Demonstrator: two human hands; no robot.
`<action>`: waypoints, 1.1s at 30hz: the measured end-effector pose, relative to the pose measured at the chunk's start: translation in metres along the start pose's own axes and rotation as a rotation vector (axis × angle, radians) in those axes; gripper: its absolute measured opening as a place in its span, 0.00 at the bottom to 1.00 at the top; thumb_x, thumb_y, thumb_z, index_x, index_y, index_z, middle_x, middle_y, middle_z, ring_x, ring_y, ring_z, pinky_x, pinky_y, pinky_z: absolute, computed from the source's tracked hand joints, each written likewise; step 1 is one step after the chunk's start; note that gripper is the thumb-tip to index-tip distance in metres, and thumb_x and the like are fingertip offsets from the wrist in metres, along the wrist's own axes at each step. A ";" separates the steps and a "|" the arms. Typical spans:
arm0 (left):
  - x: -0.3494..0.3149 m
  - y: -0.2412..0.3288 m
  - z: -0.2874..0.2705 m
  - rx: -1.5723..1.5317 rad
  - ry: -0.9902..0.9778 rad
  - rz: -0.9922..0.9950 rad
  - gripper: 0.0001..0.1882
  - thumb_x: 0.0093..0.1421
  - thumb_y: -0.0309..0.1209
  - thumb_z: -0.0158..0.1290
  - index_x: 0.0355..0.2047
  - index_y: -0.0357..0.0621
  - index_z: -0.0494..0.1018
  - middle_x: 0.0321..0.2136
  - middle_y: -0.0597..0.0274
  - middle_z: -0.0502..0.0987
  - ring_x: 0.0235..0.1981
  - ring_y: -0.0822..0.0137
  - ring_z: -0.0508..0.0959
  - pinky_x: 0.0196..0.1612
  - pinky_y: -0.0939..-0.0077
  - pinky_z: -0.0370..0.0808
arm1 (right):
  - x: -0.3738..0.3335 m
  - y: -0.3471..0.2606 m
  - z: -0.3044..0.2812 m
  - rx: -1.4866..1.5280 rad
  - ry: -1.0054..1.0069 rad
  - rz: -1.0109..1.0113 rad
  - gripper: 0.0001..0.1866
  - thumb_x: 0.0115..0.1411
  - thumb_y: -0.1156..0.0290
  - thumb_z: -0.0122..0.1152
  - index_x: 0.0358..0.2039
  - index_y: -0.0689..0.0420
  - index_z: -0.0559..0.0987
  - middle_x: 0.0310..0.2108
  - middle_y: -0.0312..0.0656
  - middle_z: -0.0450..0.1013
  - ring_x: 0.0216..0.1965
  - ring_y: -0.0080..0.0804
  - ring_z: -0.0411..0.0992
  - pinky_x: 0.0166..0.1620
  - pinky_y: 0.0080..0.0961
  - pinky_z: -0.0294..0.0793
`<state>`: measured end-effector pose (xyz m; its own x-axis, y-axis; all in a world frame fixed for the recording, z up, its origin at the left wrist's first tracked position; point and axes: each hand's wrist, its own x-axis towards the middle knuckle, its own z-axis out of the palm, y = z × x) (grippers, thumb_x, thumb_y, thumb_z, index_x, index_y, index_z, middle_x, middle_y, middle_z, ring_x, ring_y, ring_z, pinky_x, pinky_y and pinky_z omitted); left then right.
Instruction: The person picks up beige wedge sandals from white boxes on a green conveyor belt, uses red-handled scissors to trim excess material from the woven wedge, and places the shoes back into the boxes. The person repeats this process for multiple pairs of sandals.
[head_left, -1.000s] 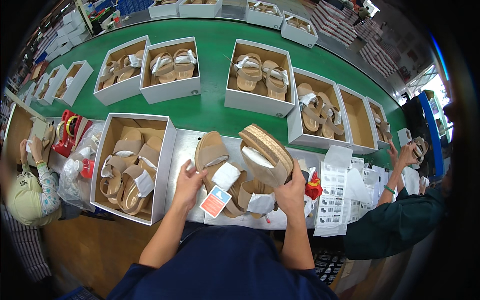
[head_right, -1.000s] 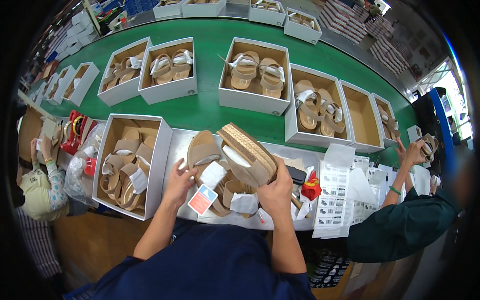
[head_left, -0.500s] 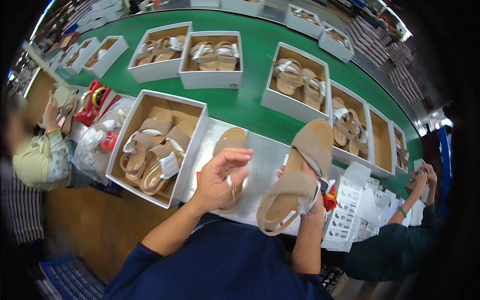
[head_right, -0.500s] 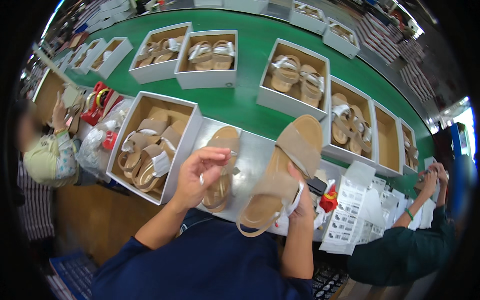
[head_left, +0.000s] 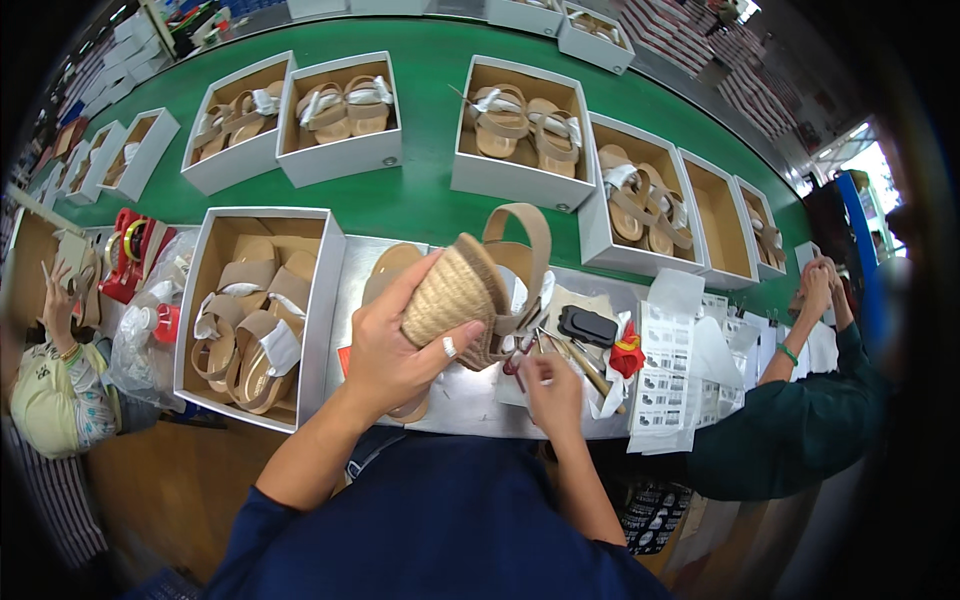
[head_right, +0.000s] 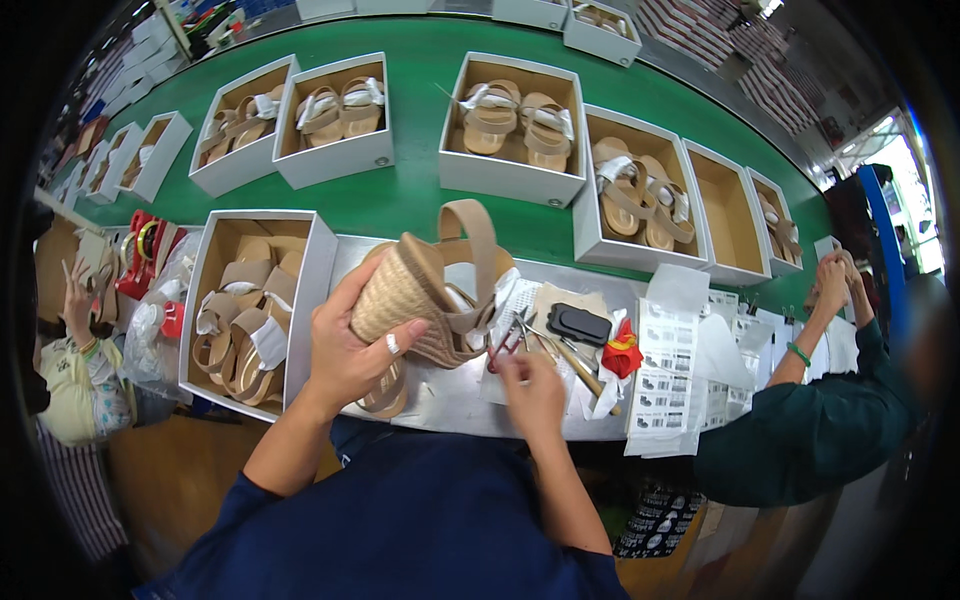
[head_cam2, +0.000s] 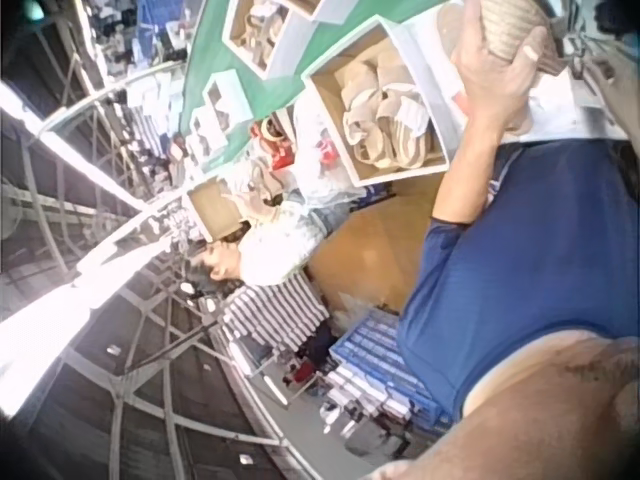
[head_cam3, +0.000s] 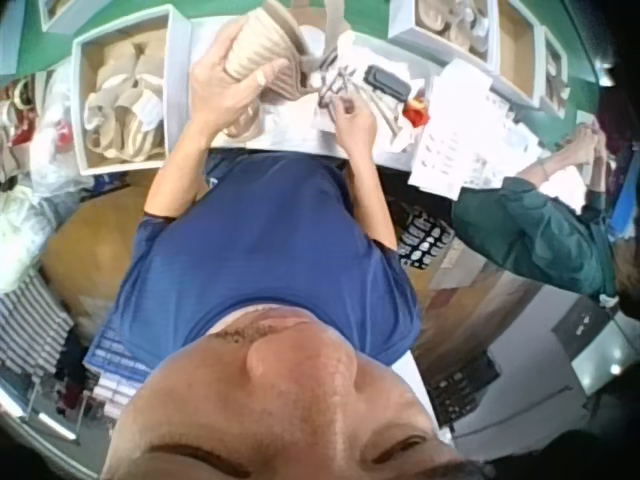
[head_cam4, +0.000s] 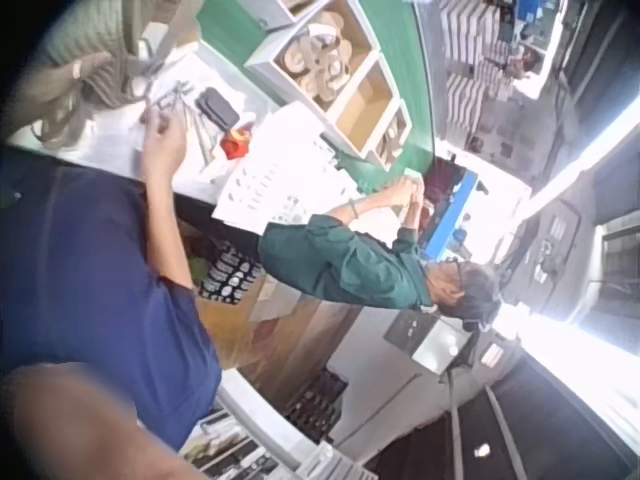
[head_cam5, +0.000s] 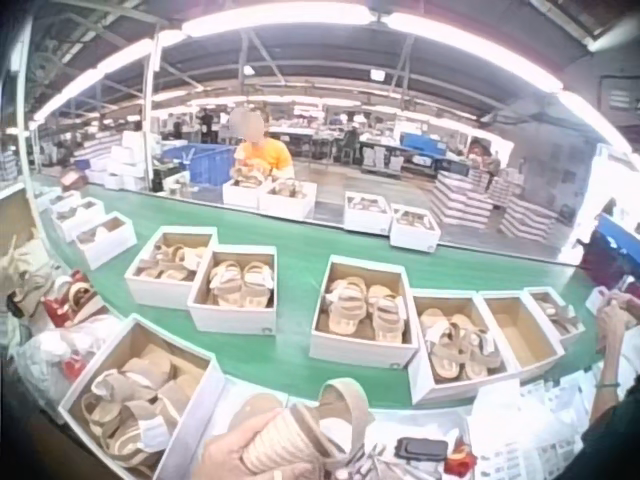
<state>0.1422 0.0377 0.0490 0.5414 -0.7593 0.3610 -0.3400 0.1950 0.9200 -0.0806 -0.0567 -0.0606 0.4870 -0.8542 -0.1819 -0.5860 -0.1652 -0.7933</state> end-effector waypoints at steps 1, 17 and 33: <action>0.002 0.005 -0.001 0.008 -0.004 -0.035 0.35 0.51 0.30 0.68 0.56 0.29 0.68 0.41 0.49 0.82 0.41 0.65 0.83 0.44 0.74 0.79 | 0.002 0.010 -0.003 -0.137 0.195 -0.029 0.17 0.60 0.58 0.63 0.40 0.58 0.79 0.35 0.51 0.76 0.35 0.46 0.76 0.38 0.36 0.74; -0.003 0.024 -0.008 -0.181 -0.212 -0.278 0.33 0.52 0.36 0.67 0.54 0.30 0.71 0.39 0.53 0.81 0.40 0.70 0.81 0.44 0.75 0.77 | 0.028 0.068 -0.023 0.029 0.147 0.150 0.16 0.54 0.69 0.67 0.41 0.60 0.75 0.24 0.36 0.69 0.25 0.26 0.67 0.30 0.27 0.70; -0.007 0.022 -0.009 -0.043 -0.286 -0.097 0.35 0.49 0.35 0.69 0.55 0.34 0.71 0.41 0.48 0.81 0.41 0.62 0.83 0.45 0.71 0.78 | -0.008 -0.105 -0.068 0.909 0.264 -0.227 0.26 0.59 0.79 0.61 0.55 0.59 0.62 0.43 0.48 0.72 0.28 0.29 0.77 0.26 0.17 0.76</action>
<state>0.1377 0.0524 0.0684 0.3293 -0.9185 0.2189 -0.2613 0.1342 0.9559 -0.0669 -0.0662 0.0638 0.3008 -0.9504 0.0788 0.2814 0.0095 -0.9595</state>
